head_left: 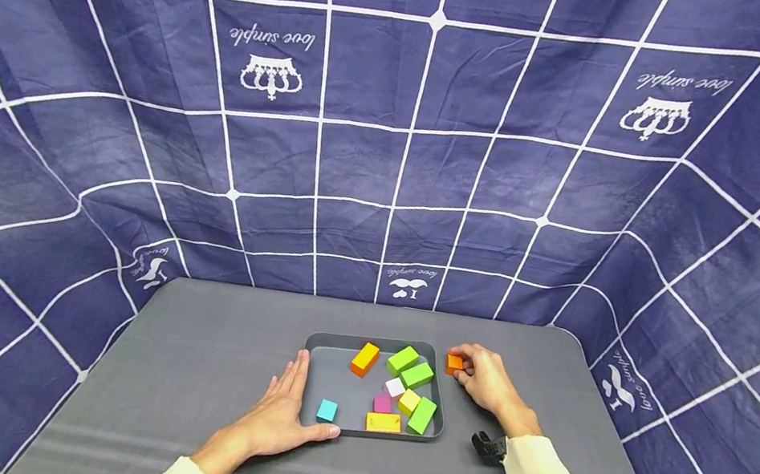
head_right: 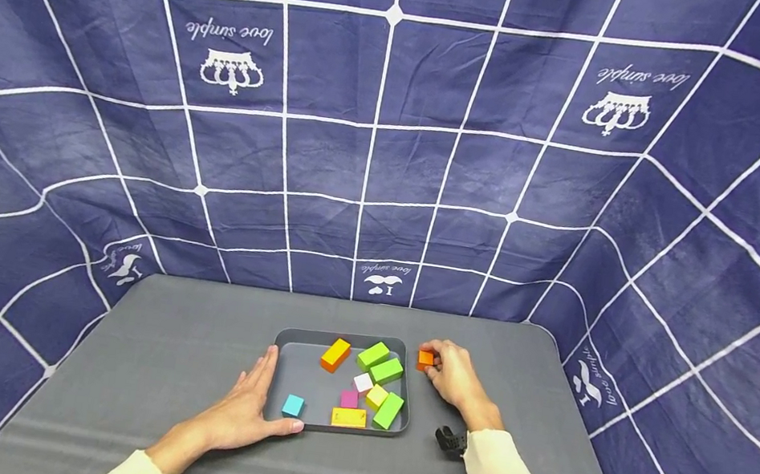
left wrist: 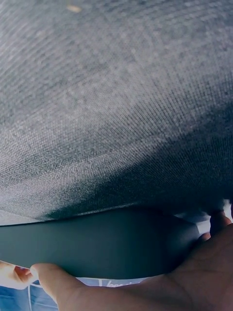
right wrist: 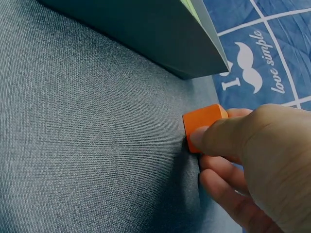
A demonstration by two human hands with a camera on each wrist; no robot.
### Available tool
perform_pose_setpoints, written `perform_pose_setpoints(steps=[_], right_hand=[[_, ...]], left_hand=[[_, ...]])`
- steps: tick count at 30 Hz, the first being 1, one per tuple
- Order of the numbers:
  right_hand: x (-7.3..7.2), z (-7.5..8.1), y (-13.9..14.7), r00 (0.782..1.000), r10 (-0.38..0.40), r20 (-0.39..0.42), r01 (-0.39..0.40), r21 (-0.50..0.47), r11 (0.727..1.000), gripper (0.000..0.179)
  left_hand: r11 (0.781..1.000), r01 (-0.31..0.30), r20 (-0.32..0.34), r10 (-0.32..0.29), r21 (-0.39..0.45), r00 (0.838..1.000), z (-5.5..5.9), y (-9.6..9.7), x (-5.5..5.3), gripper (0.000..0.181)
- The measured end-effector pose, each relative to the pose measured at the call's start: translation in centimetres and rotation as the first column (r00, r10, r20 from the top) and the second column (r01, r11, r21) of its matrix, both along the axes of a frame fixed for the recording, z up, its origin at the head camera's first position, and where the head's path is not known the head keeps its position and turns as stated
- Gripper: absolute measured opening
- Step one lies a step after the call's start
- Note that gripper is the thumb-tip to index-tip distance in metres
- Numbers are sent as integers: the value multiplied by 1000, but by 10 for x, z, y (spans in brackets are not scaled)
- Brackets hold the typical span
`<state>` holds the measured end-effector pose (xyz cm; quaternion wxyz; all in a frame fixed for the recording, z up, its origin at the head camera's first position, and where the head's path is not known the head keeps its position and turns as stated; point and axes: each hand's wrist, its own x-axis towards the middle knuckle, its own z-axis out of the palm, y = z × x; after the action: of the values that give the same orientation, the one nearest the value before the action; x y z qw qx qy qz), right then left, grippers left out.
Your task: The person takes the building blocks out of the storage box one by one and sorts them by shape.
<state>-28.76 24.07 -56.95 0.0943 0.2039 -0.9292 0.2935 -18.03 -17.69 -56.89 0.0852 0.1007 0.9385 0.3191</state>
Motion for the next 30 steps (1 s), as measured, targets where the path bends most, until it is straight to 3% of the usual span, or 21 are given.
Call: perform_pose_setpoints(steps=[6, 16, 26, 30], right_hand=[[5, 9, -5, 999, -47, -1, 47, 83, 995, 46], [16, 26, -16, 997, -65, -52, 70, 113, 991, 56], [32, 40, -31, 999, 38, 10, -39, 173, 984, 59], [38, 44, -37, 998, 67, -2, -65, 188, 980, 59]], left_hand=[[1000, -3, 0, 3, -1, 1000, -1, 0, 0, 153], [1000, -4, 8, 4, -7, 1000, -3, 0, -4, 154], [1000, 1, 14, -1, -4, 1000, -5, 0, -3, 155], [1000, -2, 13, 2, -2, 1000, -4, 0, -2, 155]])
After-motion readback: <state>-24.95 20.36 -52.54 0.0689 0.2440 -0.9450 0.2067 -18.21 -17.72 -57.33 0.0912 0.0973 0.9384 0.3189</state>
